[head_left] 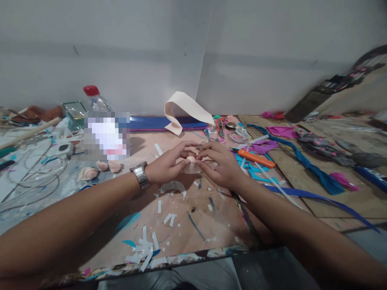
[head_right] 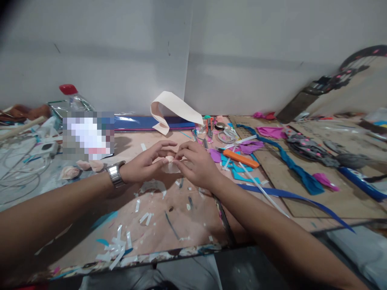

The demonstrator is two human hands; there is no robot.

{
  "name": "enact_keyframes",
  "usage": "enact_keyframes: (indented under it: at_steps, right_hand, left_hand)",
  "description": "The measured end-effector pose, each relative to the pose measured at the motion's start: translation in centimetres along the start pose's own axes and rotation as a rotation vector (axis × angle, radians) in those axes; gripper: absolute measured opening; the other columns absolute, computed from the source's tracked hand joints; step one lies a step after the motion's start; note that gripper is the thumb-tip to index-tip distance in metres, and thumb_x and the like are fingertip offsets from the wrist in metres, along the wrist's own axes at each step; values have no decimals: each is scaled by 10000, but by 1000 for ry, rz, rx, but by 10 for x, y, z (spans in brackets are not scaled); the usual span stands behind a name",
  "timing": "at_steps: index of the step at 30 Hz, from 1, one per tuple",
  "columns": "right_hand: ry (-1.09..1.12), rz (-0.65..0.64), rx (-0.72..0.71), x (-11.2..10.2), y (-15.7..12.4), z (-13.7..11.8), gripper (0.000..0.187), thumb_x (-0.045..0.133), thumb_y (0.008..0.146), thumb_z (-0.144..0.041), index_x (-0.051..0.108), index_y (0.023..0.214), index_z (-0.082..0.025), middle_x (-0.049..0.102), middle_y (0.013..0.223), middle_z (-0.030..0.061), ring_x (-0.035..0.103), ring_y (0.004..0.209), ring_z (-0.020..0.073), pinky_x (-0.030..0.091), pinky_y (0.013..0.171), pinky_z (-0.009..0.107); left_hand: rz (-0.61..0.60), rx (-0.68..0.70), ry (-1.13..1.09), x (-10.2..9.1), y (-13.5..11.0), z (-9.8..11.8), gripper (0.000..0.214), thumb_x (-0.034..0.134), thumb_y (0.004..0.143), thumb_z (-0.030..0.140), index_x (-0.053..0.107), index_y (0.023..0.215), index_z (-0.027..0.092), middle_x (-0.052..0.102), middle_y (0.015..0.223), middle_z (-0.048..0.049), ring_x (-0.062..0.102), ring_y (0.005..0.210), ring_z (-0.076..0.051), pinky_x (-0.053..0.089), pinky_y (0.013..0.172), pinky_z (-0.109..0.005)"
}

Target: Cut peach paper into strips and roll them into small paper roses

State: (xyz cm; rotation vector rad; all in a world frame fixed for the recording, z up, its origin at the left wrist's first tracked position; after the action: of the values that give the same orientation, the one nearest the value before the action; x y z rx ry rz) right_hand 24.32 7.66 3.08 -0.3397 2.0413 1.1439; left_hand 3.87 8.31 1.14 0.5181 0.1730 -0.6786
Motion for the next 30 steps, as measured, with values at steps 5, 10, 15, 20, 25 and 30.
enact_keyframes:
  at_steps: [5, 10, 15, 20, 25, 30]
  right_hand:
    - [-10, 11, -4, 0, 1, -1, 112, 635, 958, -317, 665, 902, -225, 666, 989, 88, 653, 986, 254, 514, 872, 416]
    - [-8, 20, -9, 3, 0, 0, 111, 640, 958, -324, 649, 906, -226, 666, 973, 84, 648, 974, 248, 514, 867, 413]
    - [31, -10, 19, 8, -1, 2, 120, 647, 949, -312, 649, 882, -212, 656, 968, 89, 642, 967, 250, 514, 869, 415]
    - [25, -32, 29, 10, -2, 4, 87, 654, 935, -292, 657, 975, -215, 662, 1041, 101, 634, 1032, 268, 511, 904, 437]
    - [6, -14, -8, 8, -1, 3, 185, 663, 925, -273, 653, 1101, -220, 656, 1113, 113, 620, 1088, 279, 497, 943, 463]
    - [-50, 9, -23, 7, -1, 2, 188, 664, 928, -298, 657, 1100, -221, 662, 1112, 110, 626, 1085, 278, 485, 946, 464]
  left_hand:
    - [1, -112, -156, 6, -1, -1, 523, 514, 1038, 363, 335, 1510, 227, 657, 1319, -161, 664, 1176, -233, 528, 908, -349]
    - [35, -141, -235, 17, -3, -2, 572, 561, 1015, 410, 335, 1511, 235, 667, 1322, -165, 686, 1099, -223, 517, 823, -301]
    - [38, -110, -208, 19, -4, -8, 617, 572, 1006, 425, 324, 1543, 249, 644, 1380, -177, 691, 1112, -230, 512, 904, -330]
    - [61, -116, -144, 14, -4, -14, 607, 549, 1020, 361, 300, 1558, 236, 635, 1395, -185, 655, 1216, -255, 483, 994, -374]
    - [90, -95, -145, 12, -1, -11, 586, 559, 998, 273, 331, 1537, 233, 590, 1451, -183, 598, 1323, -275, 475, 1022, -383]
    - [154, -191, -241, 11, 2, -6, 637, 656, 905, 199, 405, 1490, 228, 601, 1449, -176, 694, 1128, -234, 513, 945, -351]
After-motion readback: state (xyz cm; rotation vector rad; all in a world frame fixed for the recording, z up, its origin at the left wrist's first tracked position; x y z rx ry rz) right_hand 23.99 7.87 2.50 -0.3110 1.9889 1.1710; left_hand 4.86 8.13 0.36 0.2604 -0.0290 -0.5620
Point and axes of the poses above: each hand's wrist, its own y-axis towards the middle knuckle, its own x-axis out of the palm, z = x × y, the point moved 2 cm from there along y, towards the middle knuckle
